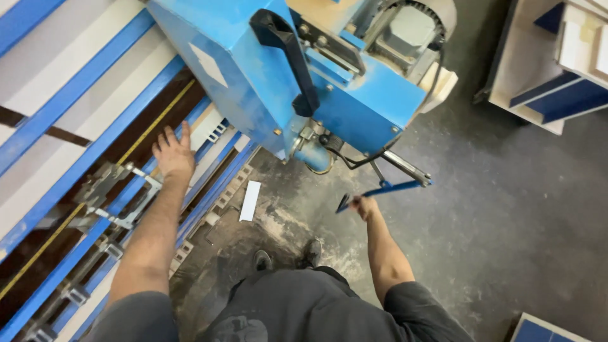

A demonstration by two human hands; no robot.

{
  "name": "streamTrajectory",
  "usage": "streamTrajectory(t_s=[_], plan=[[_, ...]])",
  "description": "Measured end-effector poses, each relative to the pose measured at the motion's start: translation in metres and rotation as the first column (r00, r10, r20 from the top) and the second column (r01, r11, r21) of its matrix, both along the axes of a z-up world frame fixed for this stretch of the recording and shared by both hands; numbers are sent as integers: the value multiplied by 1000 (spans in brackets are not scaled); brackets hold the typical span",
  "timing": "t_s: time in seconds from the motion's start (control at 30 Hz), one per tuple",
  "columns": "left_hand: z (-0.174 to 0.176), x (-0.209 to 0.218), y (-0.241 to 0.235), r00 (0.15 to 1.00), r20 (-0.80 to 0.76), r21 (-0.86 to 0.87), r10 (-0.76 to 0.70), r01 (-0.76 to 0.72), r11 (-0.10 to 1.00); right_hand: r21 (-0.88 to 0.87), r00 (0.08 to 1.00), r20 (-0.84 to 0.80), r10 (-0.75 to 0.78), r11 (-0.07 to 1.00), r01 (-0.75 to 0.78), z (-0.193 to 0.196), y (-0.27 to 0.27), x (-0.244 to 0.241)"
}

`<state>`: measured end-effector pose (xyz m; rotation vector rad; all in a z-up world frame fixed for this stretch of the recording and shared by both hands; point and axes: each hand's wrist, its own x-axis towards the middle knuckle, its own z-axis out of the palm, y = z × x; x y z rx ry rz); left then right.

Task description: Operating a vertical panel saw to cut wooden boards

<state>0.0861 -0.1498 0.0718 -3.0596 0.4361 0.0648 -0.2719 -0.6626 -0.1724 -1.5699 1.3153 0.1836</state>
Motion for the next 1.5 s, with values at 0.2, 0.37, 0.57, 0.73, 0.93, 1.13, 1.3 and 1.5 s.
streamTrajectory(t_s=[0.2,0.37,0.57,0.73,0.93,1.13,1.3,1.5], plan=[[-8,1,1,999,47,-14,-21,21,1000,892,52,261,-964,262,368,173,-93,56],[1,-4,1,1000,16,-108,-15,16,994,200,570,757,-320,944,263,236,-193,82],[-31,8,16,931,338,-81,-142,179,981,-166,642,756,-124,914,371,431,-144,107],[-13,3,9,985,148,-19,-89,93,996,-543,719,686,110,736,405,473,-72,84],[-12,5,7,990,125,-2,-63,64,998,-654,704,670,236,636,409,455,-62,73],[-6,2,5,996,81,24,-44,42,999,-629,661,708,248,648,430,434,-44,62],[-7,0,5,999,32,58,-6,4,998,-689,711,651,265,599,408,392,-45,53],[-6,0,5,960,259,-8,-103,109,994,-686,722,641,259,616,388,318,-61,52]])
